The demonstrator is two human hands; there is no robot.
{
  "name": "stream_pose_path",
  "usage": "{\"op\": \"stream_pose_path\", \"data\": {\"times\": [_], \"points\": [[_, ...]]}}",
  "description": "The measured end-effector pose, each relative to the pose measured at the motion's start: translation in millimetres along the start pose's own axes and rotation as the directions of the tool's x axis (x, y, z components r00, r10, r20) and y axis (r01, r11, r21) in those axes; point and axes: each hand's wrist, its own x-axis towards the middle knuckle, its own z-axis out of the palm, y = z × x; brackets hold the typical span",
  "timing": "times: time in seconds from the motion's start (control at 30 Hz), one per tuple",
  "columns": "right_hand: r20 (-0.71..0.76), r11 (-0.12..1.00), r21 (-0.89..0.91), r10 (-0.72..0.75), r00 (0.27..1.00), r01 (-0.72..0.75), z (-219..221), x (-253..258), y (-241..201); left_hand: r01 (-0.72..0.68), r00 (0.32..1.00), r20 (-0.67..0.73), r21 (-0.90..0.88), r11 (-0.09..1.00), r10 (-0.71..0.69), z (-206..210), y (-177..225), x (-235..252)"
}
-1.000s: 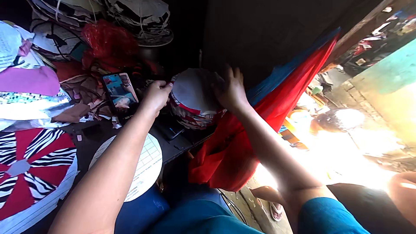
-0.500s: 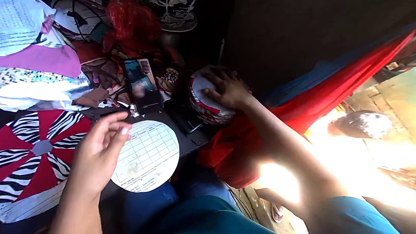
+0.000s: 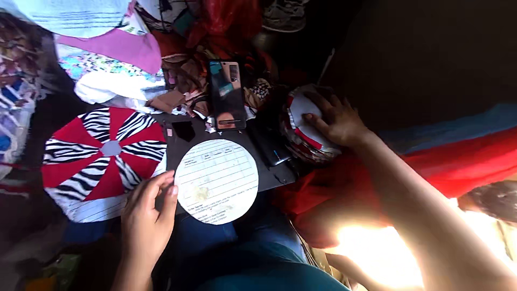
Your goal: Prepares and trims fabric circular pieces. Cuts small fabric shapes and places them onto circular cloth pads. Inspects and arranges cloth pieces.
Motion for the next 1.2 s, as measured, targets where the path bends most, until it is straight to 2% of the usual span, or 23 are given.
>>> {"op": "stream_pose_path", "data": {"times": [0.1,0.17,0.23,0.3,0.37,0.43,0.5,0.63,0.9,1.07,1.2], "points": [[0.024,1.000,0.010,0.003,1.000,-0.004,-11,-1,0,0.068,0.998,-0.014,0.208,0.976,-0.067,-15,-2,9],[0.009,0.999,-0.032,0.026,1.000,-0.026,-22,-3,-5,0.104,0.990,0.057,0.282,0.954,-0.125,-27,-14,20],[-0.071,0.995,-0.098,0.007,0.997,-0.014,-34,-9,-17,0.097,0.979,0.139,0.331,0.939,-0.150,-36,-30,36],[-0.198,0.991,-0.122,-0.080,0.977,0.057,-46,-25,-44,0.030,0.972,0.206,0.365,0.930,-0.112,-39,-47,51],[-0.280,0.975,-0.076,-0.220,0.935,0.207,-43,-51,-79,-0.057,0.962,0.270,0.377,0.925,-0.050,-38,-62,64],[-0.290,0.919,0.030,-0.368,0.884,0.393,-19,-76,-111,-0.111,0.941,0.338,0.349,0.931,-0.015,-36,-70,73],[-0.210,0.837,0.106,-0.509,0.834,0.537,18,-100,-136,-0.136,0.918,0.396,0.337,0.932,-0.009,-34,-74,76],[-0.124,0.731,0.145,-0.655,0.745,0.667,81,-126,-159,-0.122,0.882,0.465,0.380,0.917,-0.076,-30,-80,71],[-0.167,0.735,0.128,-0.646,0.745,0.666,118,-119,-162,-0.130,0.880,0.467,0.410,0.903,-0.085,-29,-79,70],[-0.295,0.711,0.035,-0.664,0.687,0.702,128,-117,-165,-0.132,0.906,0.423,0.337,0.932,-0.025,-32,-79,71],[-0.346,0.701,0.003,-0.668,0.659,0.713,131,-115,-170,-0.005,0.942,0.327,0.233,0.972,-0.074,-42,-65,72]]}}
